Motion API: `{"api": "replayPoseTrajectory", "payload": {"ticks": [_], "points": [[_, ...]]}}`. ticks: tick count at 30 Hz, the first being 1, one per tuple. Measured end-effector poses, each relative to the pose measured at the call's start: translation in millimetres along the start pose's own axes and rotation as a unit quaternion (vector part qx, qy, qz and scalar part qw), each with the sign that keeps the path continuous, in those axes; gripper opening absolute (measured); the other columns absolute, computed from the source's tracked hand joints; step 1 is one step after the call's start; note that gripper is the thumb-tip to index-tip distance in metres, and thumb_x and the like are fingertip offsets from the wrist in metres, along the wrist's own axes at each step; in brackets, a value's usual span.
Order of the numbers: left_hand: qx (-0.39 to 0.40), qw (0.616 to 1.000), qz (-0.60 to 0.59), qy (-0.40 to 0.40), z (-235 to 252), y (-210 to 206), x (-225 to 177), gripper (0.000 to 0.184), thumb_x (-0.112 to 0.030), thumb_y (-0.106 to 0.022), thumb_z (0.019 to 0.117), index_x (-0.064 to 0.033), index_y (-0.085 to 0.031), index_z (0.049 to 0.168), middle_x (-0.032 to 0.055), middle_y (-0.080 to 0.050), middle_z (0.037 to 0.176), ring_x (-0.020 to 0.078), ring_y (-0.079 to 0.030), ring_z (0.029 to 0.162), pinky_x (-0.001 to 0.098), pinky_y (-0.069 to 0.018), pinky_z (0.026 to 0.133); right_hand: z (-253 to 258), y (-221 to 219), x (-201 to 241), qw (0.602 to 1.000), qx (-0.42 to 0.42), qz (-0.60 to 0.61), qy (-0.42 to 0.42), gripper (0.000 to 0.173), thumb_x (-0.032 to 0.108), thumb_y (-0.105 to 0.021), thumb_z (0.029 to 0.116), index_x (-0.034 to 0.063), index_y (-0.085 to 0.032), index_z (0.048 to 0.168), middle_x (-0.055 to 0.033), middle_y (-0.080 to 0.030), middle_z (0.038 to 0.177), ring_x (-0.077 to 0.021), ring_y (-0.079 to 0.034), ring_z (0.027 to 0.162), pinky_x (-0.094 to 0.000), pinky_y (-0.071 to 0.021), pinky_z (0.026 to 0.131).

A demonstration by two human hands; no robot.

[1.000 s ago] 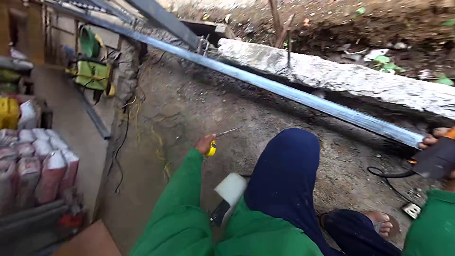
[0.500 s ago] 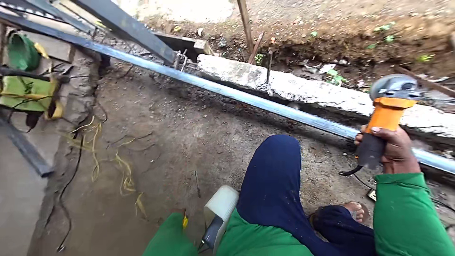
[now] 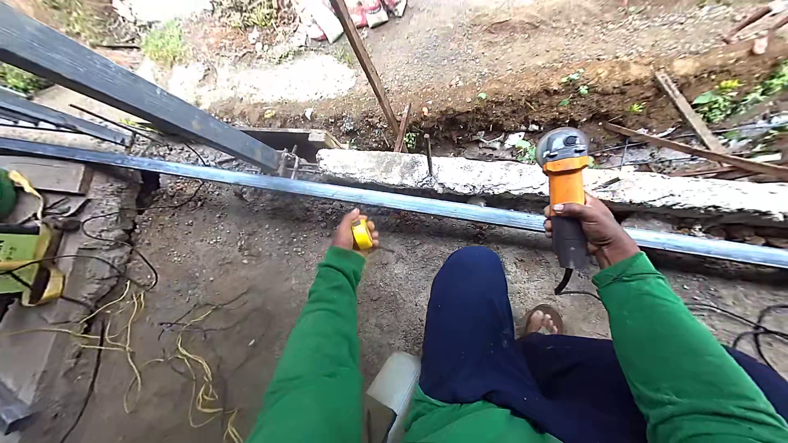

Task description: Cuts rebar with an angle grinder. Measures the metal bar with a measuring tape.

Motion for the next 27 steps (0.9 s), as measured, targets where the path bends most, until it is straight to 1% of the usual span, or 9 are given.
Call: {"api": "replayPoseTrajectory", "payload": {"ticks": [3, 7, 9, 11, 13, 16, 19, 22, 27], "points": [[0.107, 0.992, -0.055, -0.047, -24.3, -51.4, -20.6, 0.032, -0.043, -0.040, 0.1041, -0.0153, -0.057, 0.106, 0.0068, -0.068, 0.084, 0.0185, -0.064, 0.061, 0.0333, -0.0545, 0.051, 5.1, -2.4, 7.3, 0.999, 0.037, -0.004, 0.016, 0.053, 0.021, -0.070, 0.0852, 0.0145, -0.048, 0.134, -0.0102, -0.069, 0.087, -0.0231, -0.069, 0.064, -0.0416, -0.0615, 0.058], [0.196, 0.962, 0.183, -0.057, -71.1, -135.1, -3.6, 0.026, -0.029, -0.051, 0.1023, -0.0073, -0.057, 0.116, 0.0036, -0.062, 0.075, 0.0155, -0.061, 0.058, 0.0345, -0.0574, 0.055, 7.5, -9.3, 7.9, 0.996, 0.069, 0.033, 0.036, 0.051, 0.024, -0.068, 0.0854, 0.0150, -0.049, 0.132, -0.0095, -0.070, 0.088, -0.0227, -0.070, 0.065, -0.0409, -0.0616, 0.058], [0.235, 0.918, 0.311, -0.067, -88.5, -175.7, 18.6, 0.031, -0.025, -0.061, 0.1011, -0.0011, -0.061, 0.121, 0.0118, -0.065, 0.091, 0.0215, -0.064, 0.071, 0.0423, -0.0593, 0.066, 8.5, -16.1, 4.1, 0.995, 0.073, 0.064, 0.034, 0.045, 0.021, -0.065, 0.0881, 0.0130, -0.049, 0.130, -0.0102, -0.070, 0.089, -0.0231, -0.070, 0.066, -0.0409, -0.0623, 0.059], [0.246, 0.881, 0.393, -0.098, -104.2, -210.8, 39.6, 0.034, -0.025, -0.063, 0.1013, -0.0021, -0.066, 0.126, 0.0190, -0.069, 0.106, 0.0286, -0.068, 0.080, 0.0492, -0.0599, 0.069, 9.7, -21.4, -4.8, 0.992, 0.080, 0.094, 0.027, 0.039, 0.018, -0.061, 0.0920, 0.0109, -0.048, 0.128, -0.0117, -0.069, 0.088, -0.0243, -0.070, 0.066, -0.0411, -0.0623, 0.058], [0.229, 0.850, 0.455, -0.136, -113.0, -239.0, 58.6, 0.037, -0.026, -0.060, 0.1040, -0.0053, -0.064, 0.134, 0.0213, -0.069, 0.110, 0.0306, -0.069, 0.080, 0.0500, -0.0592, 0.069, 14.9, -22.9, -15.3, 0.990, 0.094, 0.100, 0.019, 0.038, 0.017, -0.059, 0.0927, 0.0097, -0.047, 0.129, -0.0139, -0.071, 0.087, -0.0277, -0.072, 0.068, -0.0427, -0.0626, 0.058], [0.161, 0.821, 0.527, -0.152, -115.6, -266.5, 75.5, 0.051, -0.031, -0.061, 0.1025, -0.0079, -0.052, 0.148, 0.0197, -0.072, 0.113, 0.0330, -0.072, 0.095, 0.0556, -0.0581, 0.085, 27.5, -26.9, -25.0, 0.988, 0.118, 0.099, 0.000, 0.044, 0.017, -0.062, 0.0926, 0.0095, -0.046, 0.133, -0.0159, -0.071, 0.091, -0.0313, -0.074, 0.075, -0.0468, -0.0635, 0.063], [0.059, 0.824, 0.545, -0.147, -119.4, -277.5, 83.7, 0.052, -0.037, -0.067, 0.0974, -0.0053, -0.050, 0.135, 0.0202, -0.070, 0.101, 0.0358, -0.071, 0.093, 0.0580, -0.0579, 0.081, 37.0, -33.5, -27.2, 0.987, 0.135, 0.084, -0.007, 0.047, 0.018, -0.066, 0.0899, 0.0104, -0.049, 0.133, -0.0115, -0.072, 0.091, -0.0241, -0.073, 0.074, -0.0417, -0.0625, 0.064], [-0.009, 0.809, 0.568, -0.151, -125.1, -282.2, 84.3, 0.047, -0.038, -0.068, 0.0947, -0.0049, -0.055, 0.124, 0.0196, -0.070, 0.099, 0.0363, -0.070, 0.094, 0.0584, -0.0574, 0.080, 45.0, -39.7, -27.7, 0.985, 0.150, 0.086, -0.016, 0.051, 0.017, -0.069, 0.0894, 0.0118, -0.049, 0.136, -0.0111, -0.072, 0.092, -0.0230, -0.072, 0.073, -0.0410, -0.0619, 0.064], [-0.051, 0.760, 0.627, -0.166, -130.6, -287.9, 79.5, 0.047, -0.042, -0.065, 0.0964, -0.0054, -0.055, 0.125, 0.0183, -0.069, 0.107, 0.0348, -0.070, 0.098, 0.0581, -0.0580, 0.083, 54.4, -49.1, -27.4, 0.975, 0.191, 0.103, -0.040, 0.051, 0.020, -0.071, 0.0891, 0.0104, -0.050, 0.134, -0.0120, -0.072, 0.092, -0.0231, -0.072, 0.072, -0.0409, -0.0613, 0.063]]}}
Point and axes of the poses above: each hand's wrist, its own z-axis towards the middle knuckle, its own y-axis out of the back of the hand, x = y × z, the point moved 5 cm from there along z, towards the middle knuckle
